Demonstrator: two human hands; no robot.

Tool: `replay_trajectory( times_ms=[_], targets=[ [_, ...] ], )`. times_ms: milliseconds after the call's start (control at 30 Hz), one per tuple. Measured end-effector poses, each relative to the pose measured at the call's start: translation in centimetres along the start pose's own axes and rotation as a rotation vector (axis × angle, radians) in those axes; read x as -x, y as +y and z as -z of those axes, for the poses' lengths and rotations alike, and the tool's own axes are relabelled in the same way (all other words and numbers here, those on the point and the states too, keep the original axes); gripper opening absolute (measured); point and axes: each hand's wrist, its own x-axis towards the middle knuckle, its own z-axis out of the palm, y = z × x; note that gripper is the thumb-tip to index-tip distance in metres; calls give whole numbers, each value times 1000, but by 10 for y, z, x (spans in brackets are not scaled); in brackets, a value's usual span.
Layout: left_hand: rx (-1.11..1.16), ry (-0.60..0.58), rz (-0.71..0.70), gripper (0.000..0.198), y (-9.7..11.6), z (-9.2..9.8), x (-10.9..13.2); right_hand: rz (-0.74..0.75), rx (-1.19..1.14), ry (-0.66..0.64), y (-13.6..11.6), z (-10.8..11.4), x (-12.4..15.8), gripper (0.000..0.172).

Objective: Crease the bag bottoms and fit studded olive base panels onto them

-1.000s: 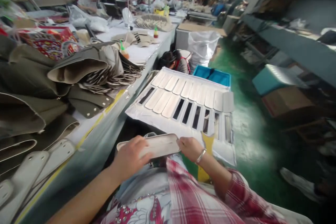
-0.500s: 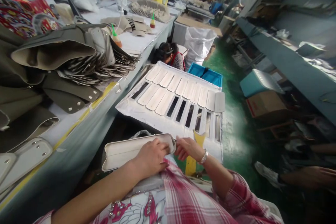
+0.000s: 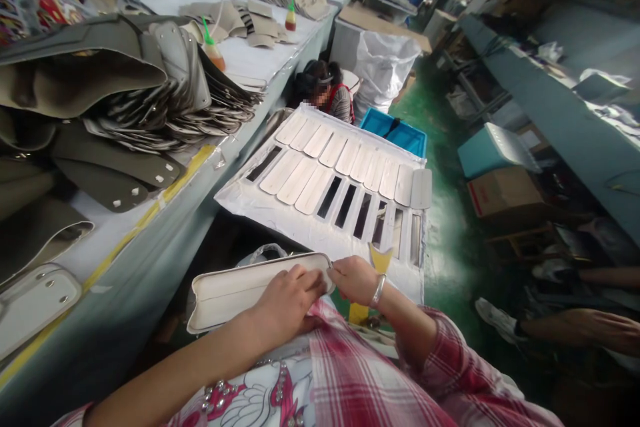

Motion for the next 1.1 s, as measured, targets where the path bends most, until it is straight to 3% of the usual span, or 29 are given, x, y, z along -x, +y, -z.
replay_trajectory(
  times_ms=[100,300,467,667,833,933,1033,1100],
  targets=[
    [27,-19,-1,49,-2,3,-4,22,-37,-68,5,6,-5,38],
    [74,-11,18,43,-3,4,-8,108,-911,-492,52,-2,-22,43],
    [80,-31,26,41,-2,6,-12,145,-1127,-587,77,-20,-42,45],
    [109,-45,20,37,-6,10,-14,73,-1146,-466,74,-31,-45,51],
    [116,-42,24,41,-6,5,-18,-55,-911,-239,46,-19,-30,44],
    [166,-60,41,50,-4,9,-16,-139,-786,-185,27,-12,-22,36],
    [484,-47,69,67,-11,28,1,-194,-696,-165,14,-9,-16,33],
    [816,90,163,69,-25,45,25,-202,-670,-137,12,-10,-14,34]
  ],
)
